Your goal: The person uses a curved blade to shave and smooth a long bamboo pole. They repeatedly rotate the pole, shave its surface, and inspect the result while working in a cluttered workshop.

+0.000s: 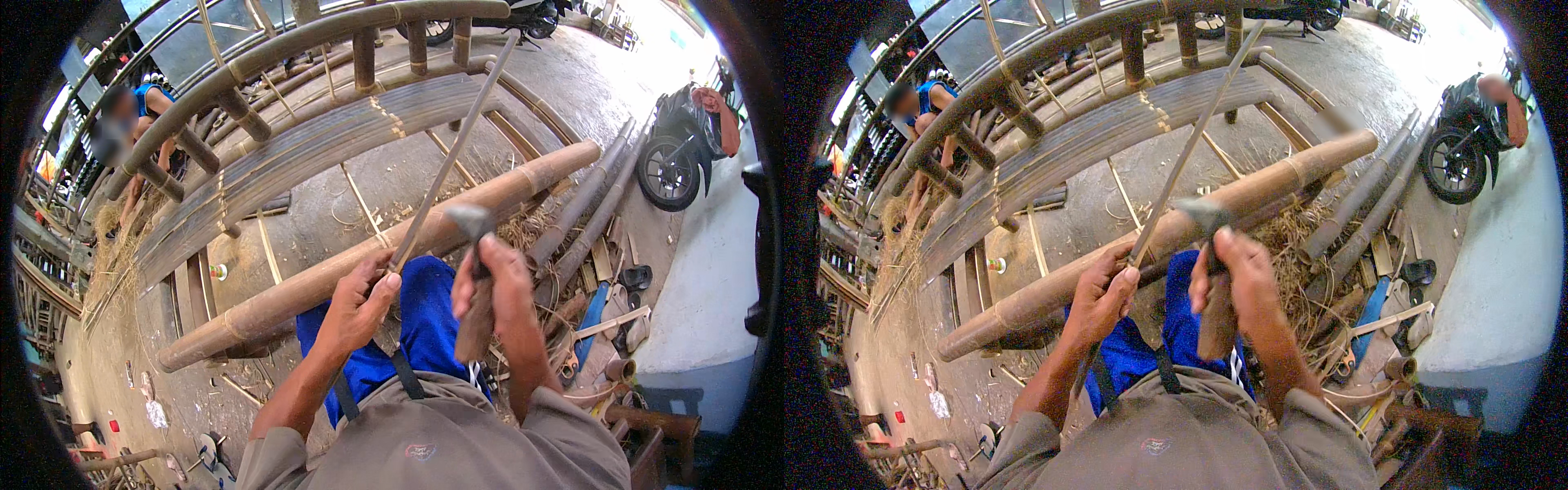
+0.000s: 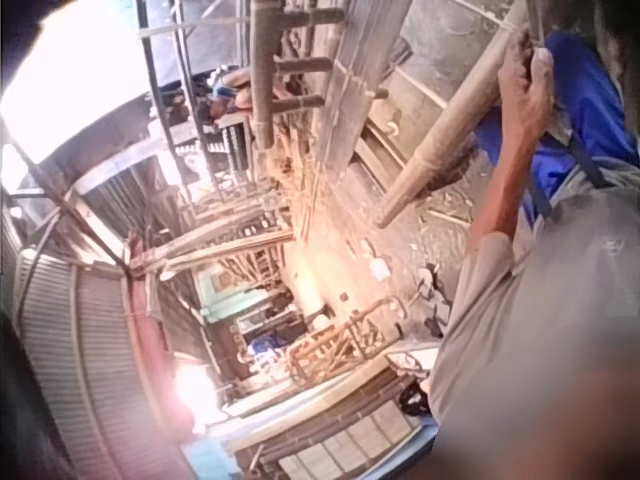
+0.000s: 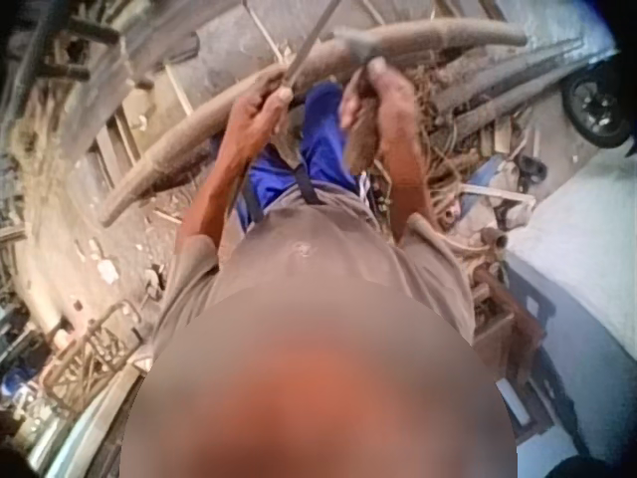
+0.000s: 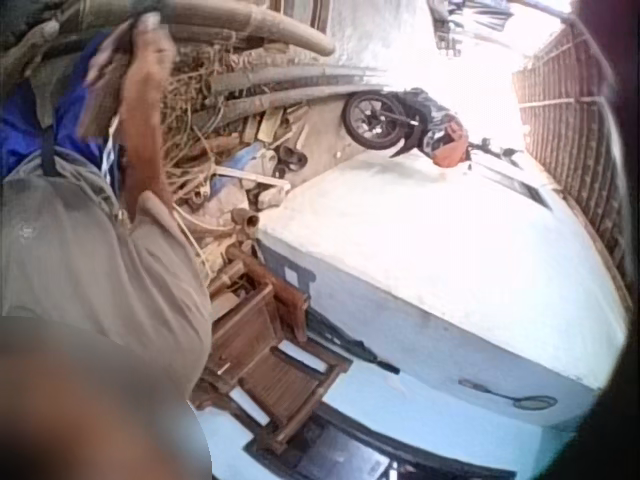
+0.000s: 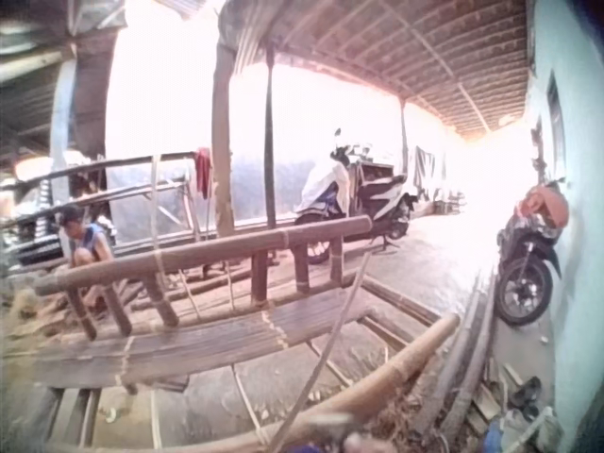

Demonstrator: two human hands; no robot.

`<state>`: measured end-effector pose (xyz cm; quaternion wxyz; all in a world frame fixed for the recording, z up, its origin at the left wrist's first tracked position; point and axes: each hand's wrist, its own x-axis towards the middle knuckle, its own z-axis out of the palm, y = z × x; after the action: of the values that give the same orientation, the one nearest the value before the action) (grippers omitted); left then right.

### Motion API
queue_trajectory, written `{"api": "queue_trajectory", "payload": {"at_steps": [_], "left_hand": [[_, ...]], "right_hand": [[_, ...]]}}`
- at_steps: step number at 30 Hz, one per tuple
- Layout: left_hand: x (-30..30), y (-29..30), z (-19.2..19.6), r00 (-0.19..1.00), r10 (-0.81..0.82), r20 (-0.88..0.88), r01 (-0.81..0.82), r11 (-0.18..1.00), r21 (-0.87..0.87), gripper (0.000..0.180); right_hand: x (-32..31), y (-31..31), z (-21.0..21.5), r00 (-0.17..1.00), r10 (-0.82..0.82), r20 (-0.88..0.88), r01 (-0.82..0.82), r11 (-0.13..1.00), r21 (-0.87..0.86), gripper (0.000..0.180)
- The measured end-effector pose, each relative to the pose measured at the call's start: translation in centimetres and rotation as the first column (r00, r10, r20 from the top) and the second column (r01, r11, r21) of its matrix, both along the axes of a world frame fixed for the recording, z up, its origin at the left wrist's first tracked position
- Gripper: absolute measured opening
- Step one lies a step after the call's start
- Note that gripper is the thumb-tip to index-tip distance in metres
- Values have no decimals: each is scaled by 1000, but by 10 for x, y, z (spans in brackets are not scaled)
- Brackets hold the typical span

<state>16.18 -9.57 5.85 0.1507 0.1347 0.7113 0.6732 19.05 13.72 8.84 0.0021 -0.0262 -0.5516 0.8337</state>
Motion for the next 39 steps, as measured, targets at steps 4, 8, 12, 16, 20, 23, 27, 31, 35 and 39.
{"api": "queue_trajectory", "payload": {"at_steps": [4,8,12,16,20,23,27,31,35,39], "left_hand": [[-8,8,9,999,-17,42,14,997,75,44],[-10,9,8,1000,-21,-7,21,999,43,44],[-12,2,3,996,-74,-57,79,992,99,45],[-11,-6,4,982,-173,-75,179,981,77,45],[-7,-3,13,977,-210,39,204,970,133,45],[-4,-2,20,967,-205,150,178,969,173,47],[3,-8,19,980,-198,20,199,980,-6,51],[17,-13,6,994,-108,10,108,991,-75,52],[12,-11,4,989,-122,82,118,992,54,49],[-4,-5,11,981,-156,113,149,987,67,45]], "right_hand": [[18,-41,-31,960,233,157,-179,938,-298,41],[24,-55,-40,892,421,167,-316,843,-436,37],[25,-62,-38,903,390,178,-273,843,-462,36],[21,-62,-36,931,334,149,-262,894,-363,36],[22,-62,-37,953,291,83,-265,935,-235,36],[21,-63,-35,966,242,87,-220,954,-204,36],[6,-46,-16,993,30,-115,-9,984,180,28],[-19,17,16,862,-503,-68,480,852,-210,47],[-10,20,8,952,-241,-189,266,956,122,48],[16,-34,-34,978,193,75,-174,962,-209,43]]}}
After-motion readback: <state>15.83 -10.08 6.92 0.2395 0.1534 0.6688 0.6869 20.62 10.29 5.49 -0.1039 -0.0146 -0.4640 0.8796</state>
